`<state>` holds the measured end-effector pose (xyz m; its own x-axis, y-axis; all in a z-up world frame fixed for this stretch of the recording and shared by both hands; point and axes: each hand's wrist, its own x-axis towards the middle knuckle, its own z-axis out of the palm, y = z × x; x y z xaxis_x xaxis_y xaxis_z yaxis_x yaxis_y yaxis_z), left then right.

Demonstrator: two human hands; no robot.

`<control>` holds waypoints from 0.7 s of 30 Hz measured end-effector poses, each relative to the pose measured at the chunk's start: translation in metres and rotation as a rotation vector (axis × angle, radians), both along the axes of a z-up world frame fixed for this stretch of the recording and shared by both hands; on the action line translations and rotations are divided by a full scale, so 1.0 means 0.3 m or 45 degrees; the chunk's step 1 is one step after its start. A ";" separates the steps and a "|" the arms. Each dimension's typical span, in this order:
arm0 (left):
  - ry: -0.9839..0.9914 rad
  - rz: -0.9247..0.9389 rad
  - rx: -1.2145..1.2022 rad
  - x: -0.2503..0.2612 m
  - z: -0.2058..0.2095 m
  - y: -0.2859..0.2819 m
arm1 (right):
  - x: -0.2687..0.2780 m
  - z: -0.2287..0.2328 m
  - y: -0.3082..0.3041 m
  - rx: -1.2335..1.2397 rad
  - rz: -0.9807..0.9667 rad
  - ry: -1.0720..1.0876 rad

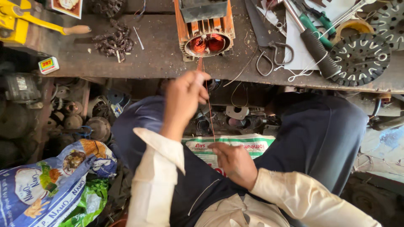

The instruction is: The person sits on the floor and repairs an electric motor stator by stripping copper wire insulation with a knife and inserting the wire into the stator slots. They use pliers to adjust the wire and continue winding and inserting the wire into the stator.

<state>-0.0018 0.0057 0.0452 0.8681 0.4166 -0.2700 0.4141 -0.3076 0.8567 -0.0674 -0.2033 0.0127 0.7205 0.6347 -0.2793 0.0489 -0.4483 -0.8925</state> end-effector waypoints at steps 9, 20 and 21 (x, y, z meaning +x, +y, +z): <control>-0.846 -0.295 0.115 -0.248 0.083 -0.290 | 0.073 -0.085 -0.132 -0.212 0.384 -0.655; -0.750 -1.256 0.344 -0.509 -0.067 -0.604 | 0.517 0.223 0.035 0.114 -0.103 0.178; -0.729 -1.382 0.422 -0.512 -0.081 -0.620 | 0.525 0.207 0.067 0.208 -0.162 0.586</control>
<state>-0.1554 -0.1803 0.0209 0.7620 -0.6032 0.2354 -0.5863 -0.4885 0.6462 0.0900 -0.1832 0.0749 0.6202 0.6120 -0.4907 -0.4121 -0.2781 -0.8677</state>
